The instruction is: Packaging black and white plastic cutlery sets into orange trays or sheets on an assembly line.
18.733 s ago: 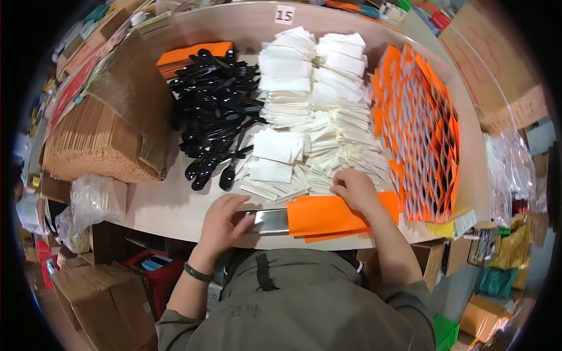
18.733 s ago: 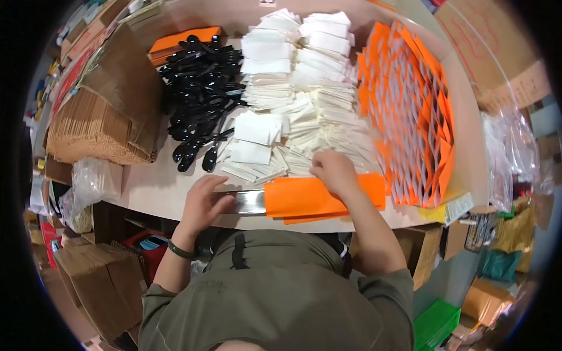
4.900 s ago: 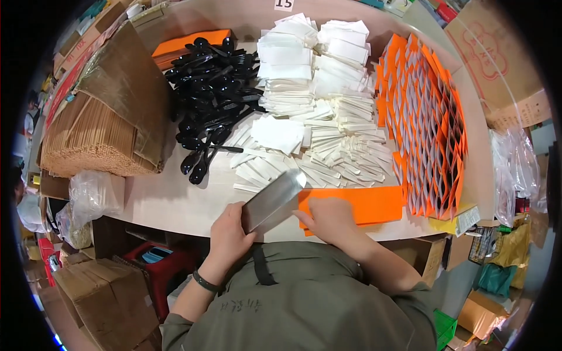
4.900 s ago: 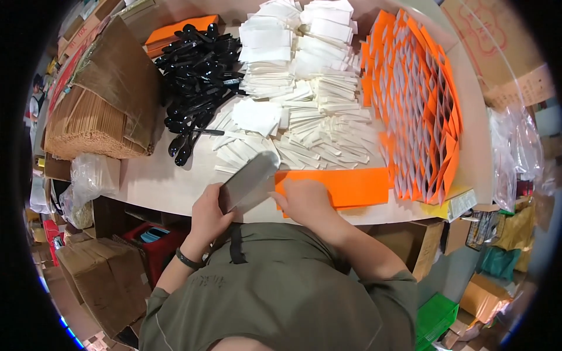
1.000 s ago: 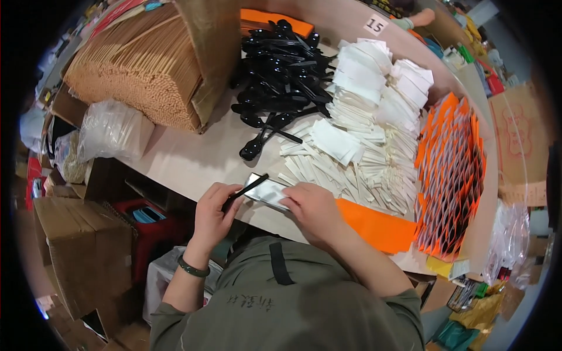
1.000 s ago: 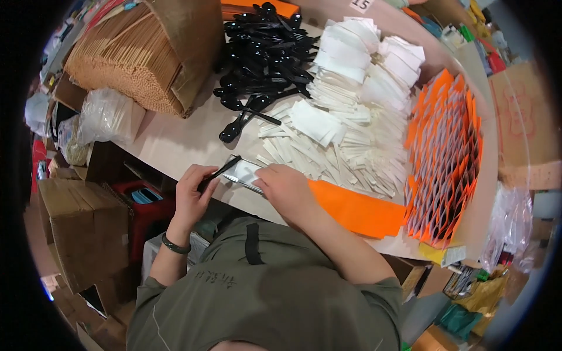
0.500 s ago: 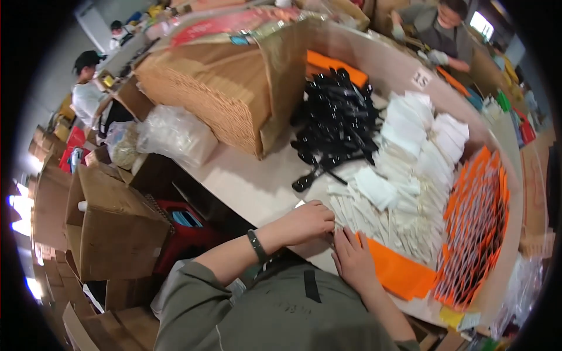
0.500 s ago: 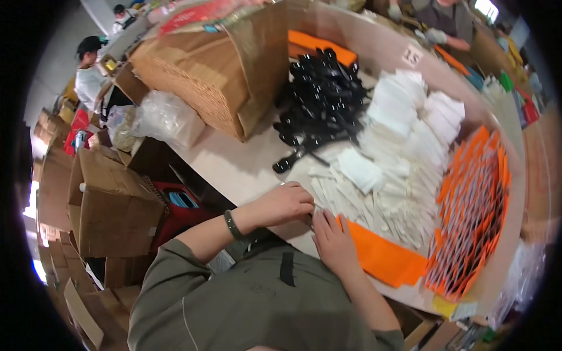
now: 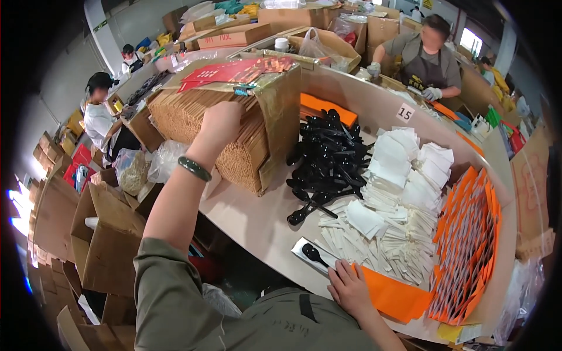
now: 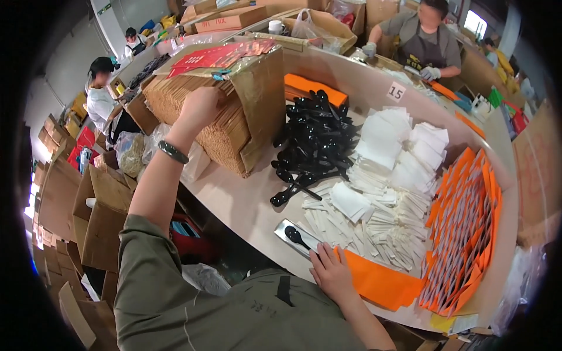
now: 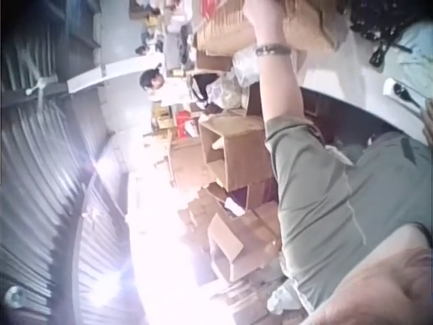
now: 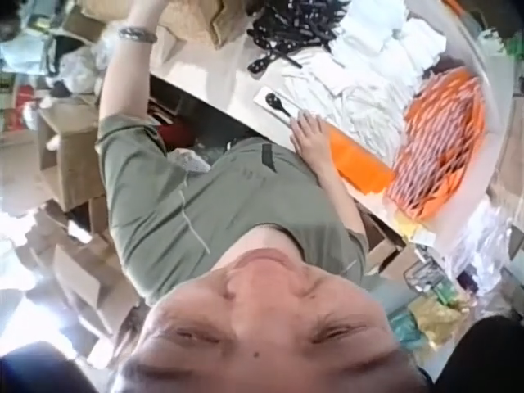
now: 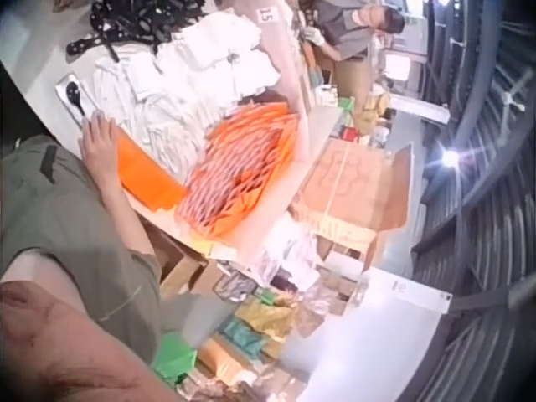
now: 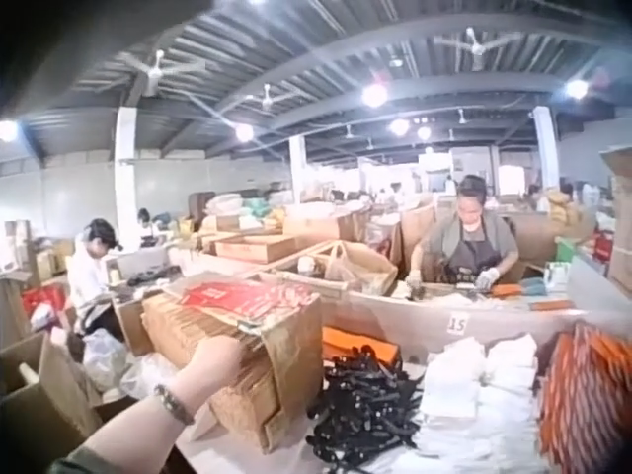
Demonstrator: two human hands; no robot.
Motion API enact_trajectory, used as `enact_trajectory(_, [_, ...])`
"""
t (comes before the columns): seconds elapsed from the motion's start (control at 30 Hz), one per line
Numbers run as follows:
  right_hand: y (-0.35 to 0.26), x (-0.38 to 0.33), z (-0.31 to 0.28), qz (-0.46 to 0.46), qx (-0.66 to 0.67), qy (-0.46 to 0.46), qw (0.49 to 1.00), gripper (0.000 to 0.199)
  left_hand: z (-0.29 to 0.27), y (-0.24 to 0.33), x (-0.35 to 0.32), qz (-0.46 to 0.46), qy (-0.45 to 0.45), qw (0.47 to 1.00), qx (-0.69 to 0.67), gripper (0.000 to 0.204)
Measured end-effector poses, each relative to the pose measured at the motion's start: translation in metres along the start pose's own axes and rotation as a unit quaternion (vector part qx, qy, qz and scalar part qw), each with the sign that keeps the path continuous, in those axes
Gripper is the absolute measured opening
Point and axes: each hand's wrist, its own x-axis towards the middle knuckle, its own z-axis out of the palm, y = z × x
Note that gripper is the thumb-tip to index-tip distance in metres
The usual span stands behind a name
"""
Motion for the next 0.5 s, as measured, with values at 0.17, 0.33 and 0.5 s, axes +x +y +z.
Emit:
enact_trajectory(0.17, [0.001, 0.001, -0.011, 0.032, 0.023, 0.018, 0.999, 0.046, -0.009, 0.013, 0.013, 0.069, -0.042, 0.996, 0.046, 0.011])
enact_trajectory(0.33, [-0.003, 0.0, -0.017, 0.064, 0.039, -0.004, 0.997, 0.045, 0.005, 0.011, 0.002, 0.04, 0.015, 0.999, 0.02, 0.014])
enact_trajectory(0.5, [-0.005, -0.001, -0.019, 0.05, 0.028, -0.021, 0.998, 0.045, -0.012, 0.011, 0.004, 0.015, -0.073, 0.997, 0.014, 0.016])
